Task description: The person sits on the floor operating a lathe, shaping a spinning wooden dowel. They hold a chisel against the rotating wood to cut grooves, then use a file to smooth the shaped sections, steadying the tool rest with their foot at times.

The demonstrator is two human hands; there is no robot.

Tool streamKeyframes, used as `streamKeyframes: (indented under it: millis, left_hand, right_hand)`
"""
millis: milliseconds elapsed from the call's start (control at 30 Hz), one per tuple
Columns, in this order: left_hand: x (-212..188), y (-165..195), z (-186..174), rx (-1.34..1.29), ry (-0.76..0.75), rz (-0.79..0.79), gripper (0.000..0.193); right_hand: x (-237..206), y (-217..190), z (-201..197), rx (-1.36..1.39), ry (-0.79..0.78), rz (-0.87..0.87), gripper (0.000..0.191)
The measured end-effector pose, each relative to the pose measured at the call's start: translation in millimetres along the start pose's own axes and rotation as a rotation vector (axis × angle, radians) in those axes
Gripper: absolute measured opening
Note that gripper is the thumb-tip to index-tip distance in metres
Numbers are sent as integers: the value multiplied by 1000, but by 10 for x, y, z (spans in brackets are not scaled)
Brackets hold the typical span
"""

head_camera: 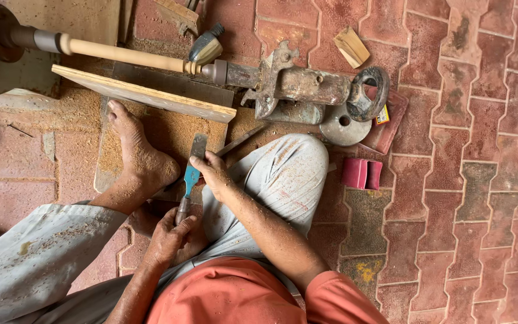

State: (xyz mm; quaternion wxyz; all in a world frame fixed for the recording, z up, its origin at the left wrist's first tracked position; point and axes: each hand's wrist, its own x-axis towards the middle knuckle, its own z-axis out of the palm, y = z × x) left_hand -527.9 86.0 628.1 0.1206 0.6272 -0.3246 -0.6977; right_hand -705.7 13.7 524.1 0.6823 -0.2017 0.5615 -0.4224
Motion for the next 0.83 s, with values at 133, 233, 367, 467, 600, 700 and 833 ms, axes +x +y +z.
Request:
streamKeyframes:
  millis: [133, 233, 367, 467, 600, 700, 833]
  left_hand:
    - [-81, -72, 26, -86, -19, -32, 28]
    - [-162, -127, -7, -241, -70, -65, 25]
    - [-217, -138, -11, -329, -88, -96, 23]
    - [-260, -93, -5, -294, -53, -94, 25]
    - [-258, 45, -48, 44, 61, 23, 37]
    - [-127, 132, -186, 506, 192, 16, 52]
    - [105, 37, -314, 949, 282, 310, 56]
  right_hand:
    - [-7, 47, -47, 80, 7, -13, 26]
    - [-27, 131, -53, 102, -12, -87, 25]
    - [15, 199, -67, 54, -78, -261, 25]
    - [14, 222, -35, 74, -72, -191, 26]
    - [4, 167, -54, -47, -24, -43, 34]
    - [-3, 157, -2, -55, 38, -71, 39]
    - [-69, 247, -42, -109, 167, -165, 55]
